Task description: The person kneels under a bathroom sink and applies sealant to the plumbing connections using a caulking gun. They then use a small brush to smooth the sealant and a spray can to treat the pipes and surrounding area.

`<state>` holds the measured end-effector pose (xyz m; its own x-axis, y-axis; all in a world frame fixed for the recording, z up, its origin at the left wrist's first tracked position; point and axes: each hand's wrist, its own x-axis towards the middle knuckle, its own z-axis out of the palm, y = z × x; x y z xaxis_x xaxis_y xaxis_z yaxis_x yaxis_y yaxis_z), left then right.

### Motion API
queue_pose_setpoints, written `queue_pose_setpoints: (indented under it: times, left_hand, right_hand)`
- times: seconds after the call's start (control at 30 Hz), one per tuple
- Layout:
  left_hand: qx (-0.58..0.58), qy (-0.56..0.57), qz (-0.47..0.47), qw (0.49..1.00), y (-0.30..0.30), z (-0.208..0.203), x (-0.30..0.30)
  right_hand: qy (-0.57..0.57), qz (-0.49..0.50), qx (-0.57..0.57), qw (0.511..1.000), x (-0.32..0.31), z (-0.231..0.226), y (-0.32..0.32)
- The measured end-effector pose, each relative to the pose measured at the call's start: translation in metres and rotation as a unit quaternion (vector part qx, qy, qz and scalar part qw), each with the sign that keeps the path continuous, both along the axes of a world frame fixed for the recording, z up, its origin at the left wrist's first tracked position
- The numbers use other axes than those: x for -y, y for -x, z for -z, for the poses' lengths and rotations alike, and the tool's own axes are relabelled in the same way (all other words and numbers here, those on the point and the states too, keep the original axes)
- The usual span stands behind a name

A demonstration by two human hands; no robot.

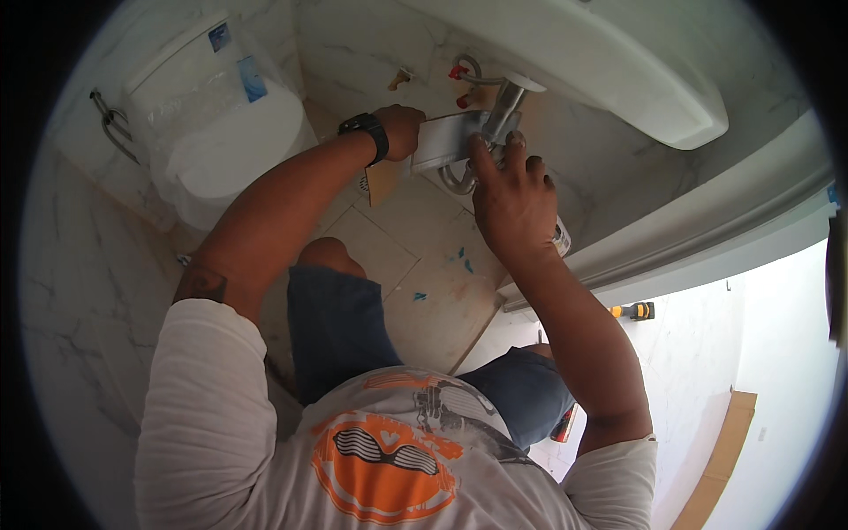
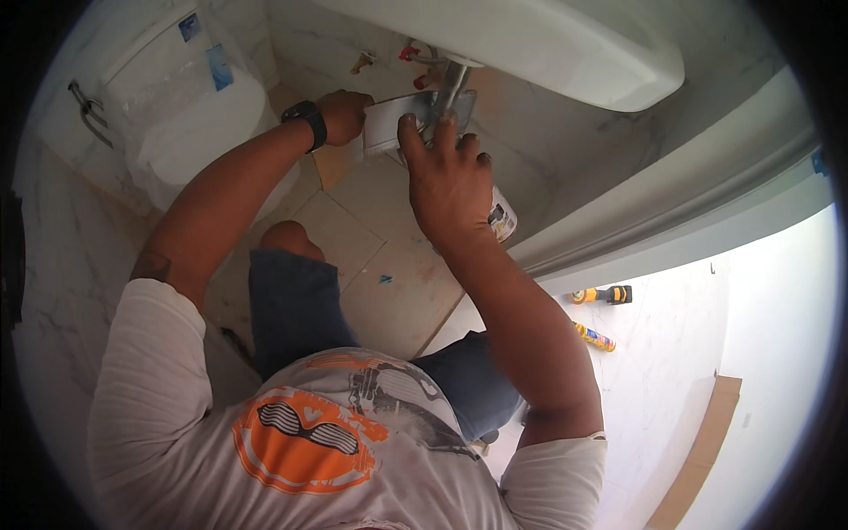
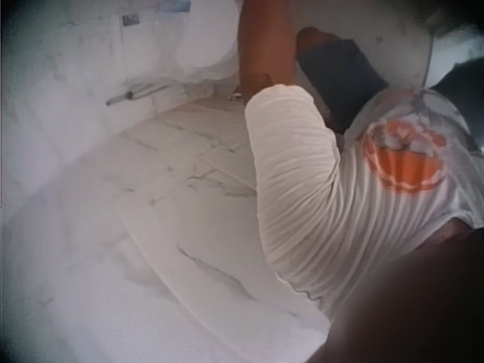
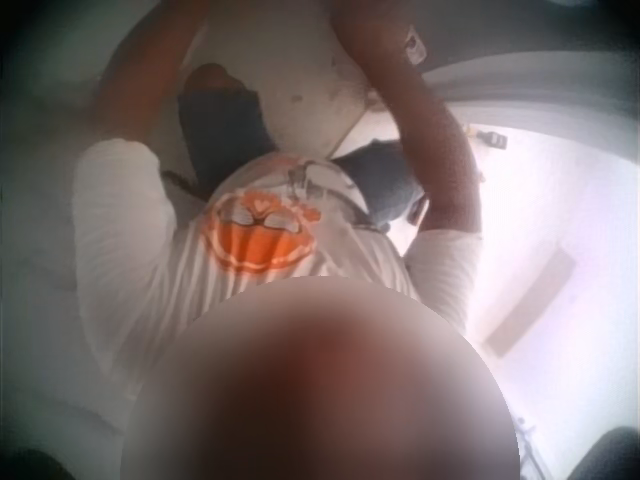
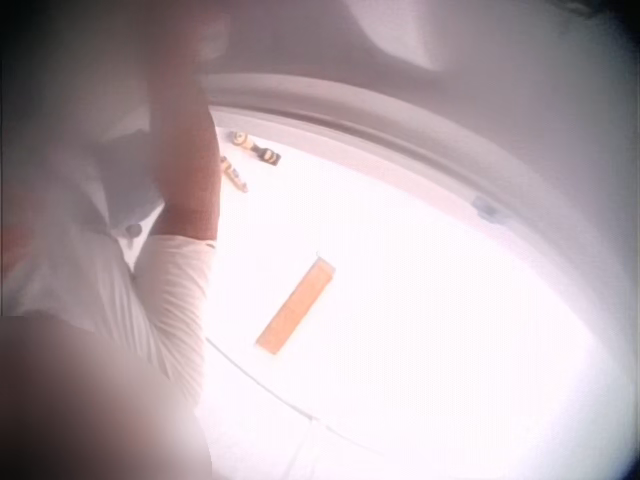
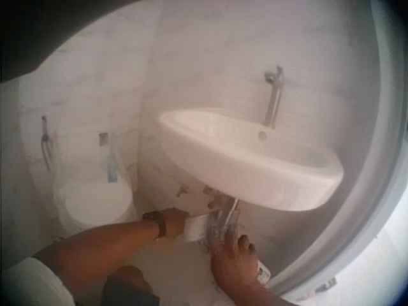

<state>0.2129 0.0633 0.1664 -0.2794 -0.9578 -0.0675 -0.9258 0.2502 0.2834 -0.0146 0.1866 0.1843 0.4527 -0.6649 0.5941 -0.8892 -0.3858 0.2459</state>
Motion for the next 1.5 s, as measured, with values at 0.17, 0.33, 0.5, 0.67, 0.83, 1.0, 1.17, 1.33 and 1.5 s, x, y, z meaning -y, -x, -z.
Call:
queue_pose_setpoints:
  times: [0.17,0.33,0.5,0.67,0.83,1.0,1.17,1.33,1.5]
  left_hand:
    - [-0.012,0.006,-0.018,1.0,0.001,-0.002,0.008]
    - [-0.005,0.012,-0.007,1.0,0.002,0.004,0.009]
    - [0.006,0.016,0.009,1.0,0.003,0.006,0.013]
    - [-0.001,0.046,0.026,0.999,0.004,0.01,0.012]
    - [-0.006,0.083,0.055,0.995,0.008,0.01,0.011]
    - [0.007,0.069,0.046,0.997,0.011,0.004,0.013]
    - [0.039,0.114,0.096,0.988,0.006,0.006,0.019]
    - [0.049,0.101,0.096,0.989,-0.001,0.004,0.025]
    - [0.045,0.102,0.105,0.988,-0.001,0.002,0.025]
  right_hand:
    - [-0.066,0.003,-0.021,0.998,0.001,0.006,-0.005]
    - [-0.06,0.017,-0.01,0.998,-0.006,0.005,0.004]
    - [0.003,-0.007,0.117,0.993,0.001,-0.006,0.032]
    - [-0.118,0.056,0.16,0.978,-0.021,0.012,0.041]
    - [-0.121,0.048,0.328,0.936,-0.007,0.012,0.082]
    - [-0.286,0.066,0.398,0.869,0.015,0.016,0.104]
    - [-0.26,0.04,0.453,0.852,0.048,0.014,0.114]
    - [-0.356,-0.018,0.493,0.793,0.094,0.019,0.127]
    - [-0.404,0.04,0.477,0.78,0.101,0.042,0.134]
